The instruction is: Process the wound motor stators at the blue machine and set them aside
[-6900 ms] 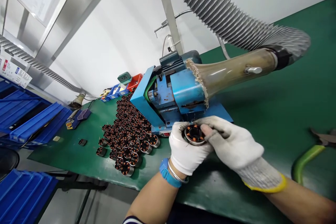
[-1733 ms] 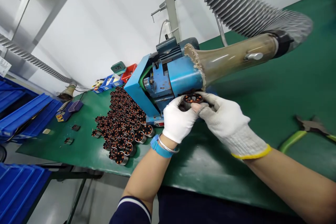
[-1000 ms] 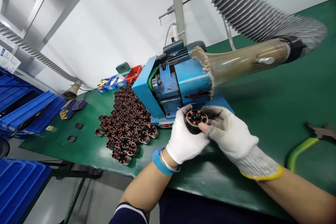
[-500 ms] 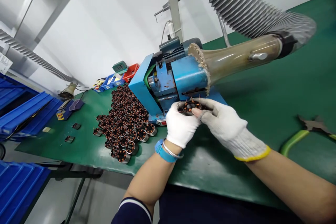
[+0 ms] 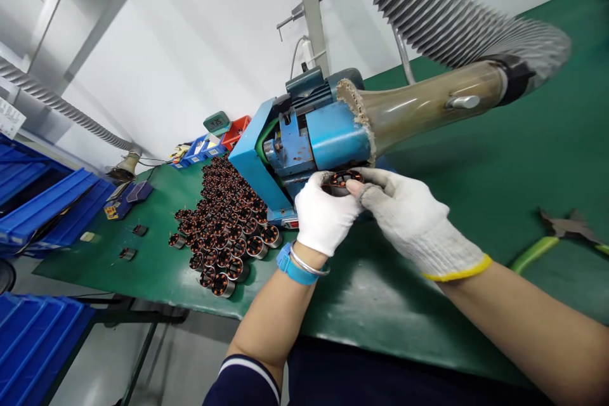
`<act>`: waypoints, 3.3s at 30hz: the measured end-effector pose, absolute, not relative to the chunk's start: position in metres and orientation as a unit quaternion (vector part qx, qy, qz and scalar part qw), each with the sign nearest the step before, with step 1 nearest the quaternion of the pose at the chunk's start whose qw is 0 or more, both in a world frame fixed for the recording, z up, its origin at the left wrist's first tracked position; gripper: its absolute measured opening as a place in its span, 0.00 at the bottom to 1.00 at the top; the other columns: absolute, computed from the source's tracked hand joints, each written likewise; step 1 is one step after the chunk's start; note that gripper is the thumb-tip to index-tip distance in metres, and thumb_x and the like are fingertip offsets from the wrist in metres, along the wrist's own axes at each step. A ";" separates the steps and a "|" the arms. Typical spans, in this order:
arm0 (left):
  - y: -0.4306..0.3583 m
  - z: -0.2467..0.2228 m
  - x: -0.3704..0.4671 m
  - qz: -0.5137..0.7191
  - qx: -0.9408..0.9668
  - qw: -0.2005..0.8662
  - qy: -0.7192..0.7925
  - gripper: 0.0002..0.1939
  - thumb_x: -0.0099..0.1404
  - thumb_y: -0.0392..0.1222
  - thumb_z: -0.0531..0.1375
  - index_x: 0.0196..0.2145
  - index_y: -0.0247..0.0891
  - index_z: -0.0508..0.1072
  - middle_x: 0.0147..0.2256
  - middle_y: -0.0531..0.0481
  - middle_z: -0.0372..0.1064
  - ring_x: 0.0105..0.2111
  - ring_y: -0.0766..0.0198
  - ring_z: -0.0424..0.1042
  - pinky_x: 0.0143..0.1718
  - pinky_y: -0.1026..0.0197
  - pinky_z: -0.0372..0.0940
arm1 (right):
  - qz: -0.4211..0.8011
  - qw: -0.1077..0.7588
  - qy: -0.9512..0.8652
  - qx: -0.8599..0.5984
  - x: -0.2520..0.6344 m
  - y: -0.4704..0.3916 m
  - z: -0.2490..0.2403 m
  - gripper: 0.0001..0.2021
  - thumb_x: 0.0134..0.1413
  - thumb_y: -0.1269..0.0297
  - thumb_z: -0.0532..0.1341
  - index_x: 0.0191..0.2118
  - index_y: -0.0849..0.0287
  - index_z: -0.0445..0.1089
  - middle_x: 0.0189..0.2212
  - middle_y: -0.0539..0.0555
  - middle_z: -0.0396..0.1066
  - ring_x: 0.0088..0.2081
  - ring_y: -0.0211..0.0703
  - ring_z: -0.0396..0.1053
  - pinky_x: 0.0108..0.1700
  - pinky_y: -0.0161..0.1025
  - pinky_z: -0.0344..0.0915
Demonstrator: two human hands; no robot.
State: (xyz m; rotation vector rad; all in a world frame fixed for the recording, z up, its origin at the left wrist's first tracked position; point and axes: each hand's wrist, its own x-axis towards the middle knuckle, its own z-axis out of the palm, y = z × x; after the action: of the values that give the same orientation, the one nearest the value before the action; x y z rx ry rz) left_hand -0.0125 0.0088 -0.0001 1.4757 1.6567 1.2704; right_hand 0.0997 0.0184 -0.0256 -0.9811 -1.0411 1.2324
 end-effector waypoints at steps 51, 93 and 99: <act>-0.025 -0.029 -0.017 0.556 0.549 0.256 0.569 0.27 0.45 0.46 0.79 0.37 0.41 0.70 0.34 0.50 0.77 0.34 0.59 0.77 0.40 0.57 0.73 | 0.445 0.603 -0.535 -0.391 0.101 -0.009 -0.047 0.18 0.49 0.48 0.71 0.42 0.54 0.79 0.41 0.60 0.80 0.42 0.57 0.80 0.45 0.50 0.80; 0.008 -0.015 -0.020 0.522 0.565 0.385 0.510 0.21 0.56 0.53 0.75 0.40 0.39 0.77 0.40 0.44 0.82 0.39 0.53 0.81 0.47 0.50 0.77 | 0.407 0.540 -0.570 -0.466 0.094 0.010 -0.028 0.23 0.52 0.43 0.67 0.43 0.58 0.78 0.35 0.58 0.80 0.38 0.58 0.78 0.42 0.47 0.77; 0.005 -0.026 -0.026 0.484 0.639 0.238 0.548 0.20 0.57 0.47 0.73 0.45 0.40 0.77 0.43 0.43 0.79 0.44 0.52 0.79 0.51 0.49 0.76 | 0.447 0.533 -0.550 -0.463 0.103 0.010 -0.042 0.30 0.46 0.38 0.69 0.48 0.58 0.78 0.38 0.60 0.81 0.44 0.63 0.79 0.47 0.51 0.78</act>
State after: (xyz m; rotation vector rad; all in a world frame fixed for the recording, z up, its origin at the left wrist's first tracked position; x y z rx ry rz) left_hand -0.0265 0.0055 -0.0257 1.7511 1.5002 1.3268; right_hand 0.1026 0.0098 -0.0424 -1.1029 -1.3106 1.0666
